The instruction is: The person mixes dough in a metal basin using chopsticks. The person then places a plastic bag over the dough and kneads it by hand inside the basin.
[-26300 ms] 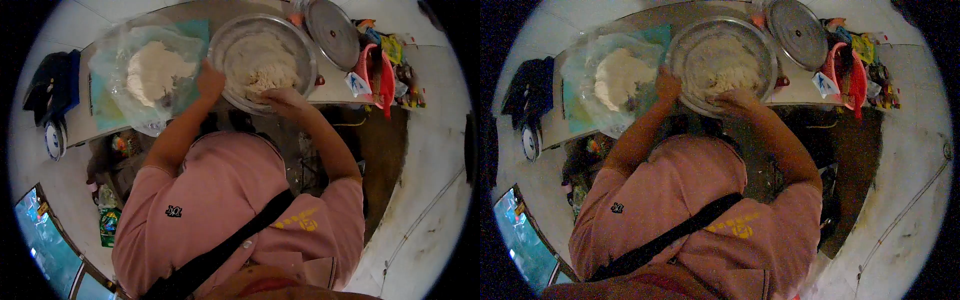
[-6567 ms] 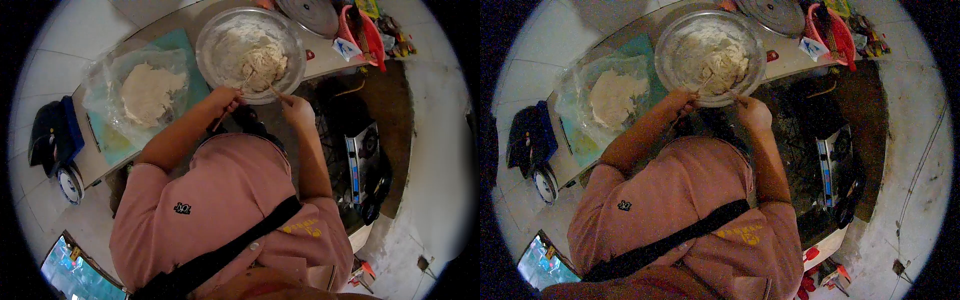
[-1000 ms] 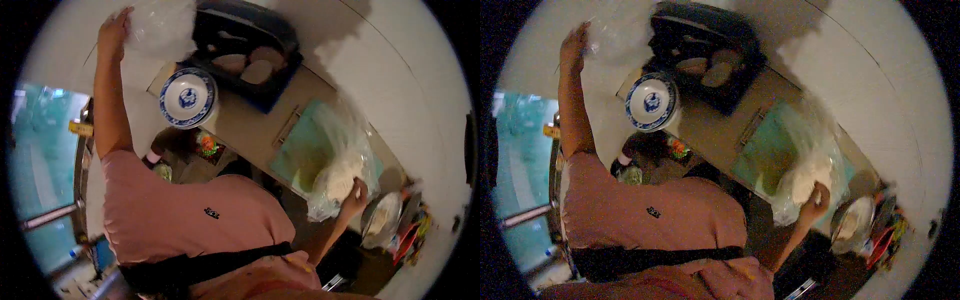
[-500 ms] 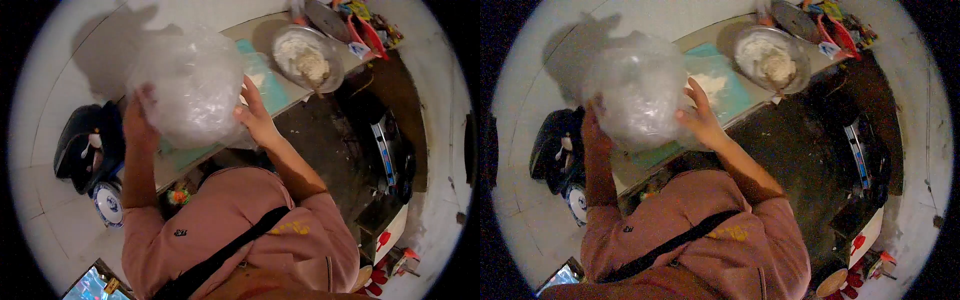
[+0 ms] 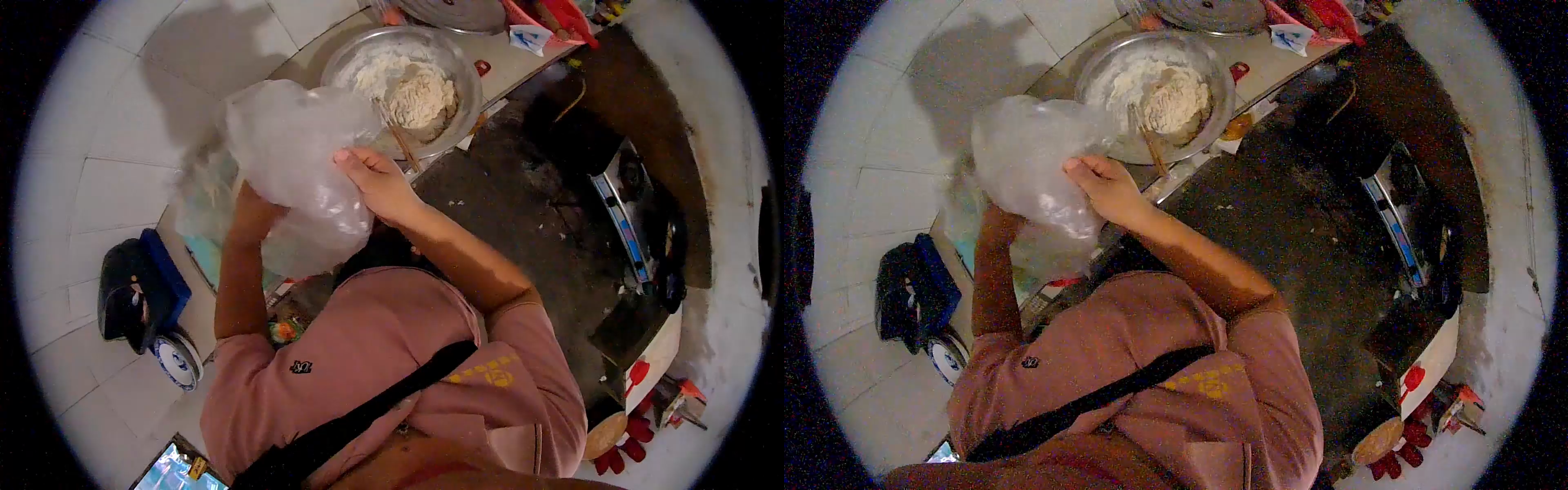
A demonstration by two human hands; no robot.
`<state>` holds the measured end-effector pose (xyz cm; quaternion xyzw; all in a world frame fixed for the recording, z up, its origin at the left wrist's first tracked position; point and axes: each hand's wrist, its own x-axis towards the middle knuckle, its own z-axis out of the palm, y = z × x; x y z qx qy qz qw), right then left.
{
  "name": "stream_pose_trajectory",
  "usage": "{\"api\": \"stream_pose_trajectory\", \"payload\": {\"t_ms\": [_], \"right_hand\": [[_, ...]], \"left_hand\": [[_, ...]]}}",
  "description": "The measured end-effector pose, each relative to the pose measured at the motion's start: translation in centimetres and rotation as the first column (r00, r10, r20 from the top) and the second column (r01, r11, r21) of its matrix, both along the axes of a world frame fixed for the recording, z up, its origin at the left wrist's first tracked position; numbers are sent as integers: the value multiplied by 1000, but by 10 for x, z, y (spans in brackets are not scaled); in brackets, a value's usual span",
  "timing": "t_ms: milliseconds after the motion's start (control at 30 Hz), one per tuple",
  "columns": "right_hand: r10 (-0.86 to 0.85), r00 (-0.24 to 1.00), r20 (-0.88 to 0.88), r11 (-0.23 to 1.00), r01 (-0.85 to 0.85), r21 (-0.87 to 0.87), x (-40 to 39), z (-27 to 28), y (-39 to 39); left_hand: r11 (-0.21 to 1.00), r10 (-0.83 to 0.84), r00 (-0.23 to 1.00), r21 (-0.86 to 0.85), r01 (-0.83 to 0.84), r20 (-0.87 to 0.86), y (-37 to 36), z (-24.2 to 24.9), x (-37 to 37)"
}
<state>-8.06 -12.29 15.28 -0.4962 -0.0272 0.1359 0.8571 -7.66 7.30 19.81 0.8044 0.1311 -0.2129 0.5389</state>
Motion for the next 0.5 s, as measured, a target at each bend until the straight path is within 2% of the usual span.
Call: {"api": "stream_pose_trajectory", "payload": {"t_ms": [67,100,167,200,233,267,300,367,400,467,500], "right_hand": [[-32,993,-115,982,10,-186,17,13,-16],[-55,984,-170,958,4,-286,25,16,-24],[-268,952,148,872,305,-383,61,-41,-39],[-378,926,-11,889,359,-284,76,-31,-51],[-455,872,-179,886,424,-190,89,-20,-62],[-503,846,-176,863,480,-156,104,-23,-72],[-541,823,-174,841,527,-120,120,-26,-79],[-520,844,-130,852,502,-146,150,-23,-95],[-506,855,-111,859,487,-159,169,-24,-102],[-546,824,-148,838,541,-76,205,-25,-106],[-568,803,-178,820,572,-35,220,-26,-107]], "left_hand": [[966,256,958,-62,-249,131,11,-22,13],[949,315,941,-53,-311,120,18,-19,21],[902,431,897,-45,-428,99,37,-14,41],[871,441,891,-292,-396,108,56,-21,58],[784,455,884,-521,-338,111,80,-36,77],[644,477,873,-717,-268,102,93,-45,92],[671,505,854,-680,-296,127,92,-40,105],[713,564,804,-602,-360,188,82,-24,140],[696,573,795,-631,-343,200,91,-30,161],[664,587,781,-680,-311,216,120,-43,190],[795,539,753,-525,-305,378,124,-46,199]]}}
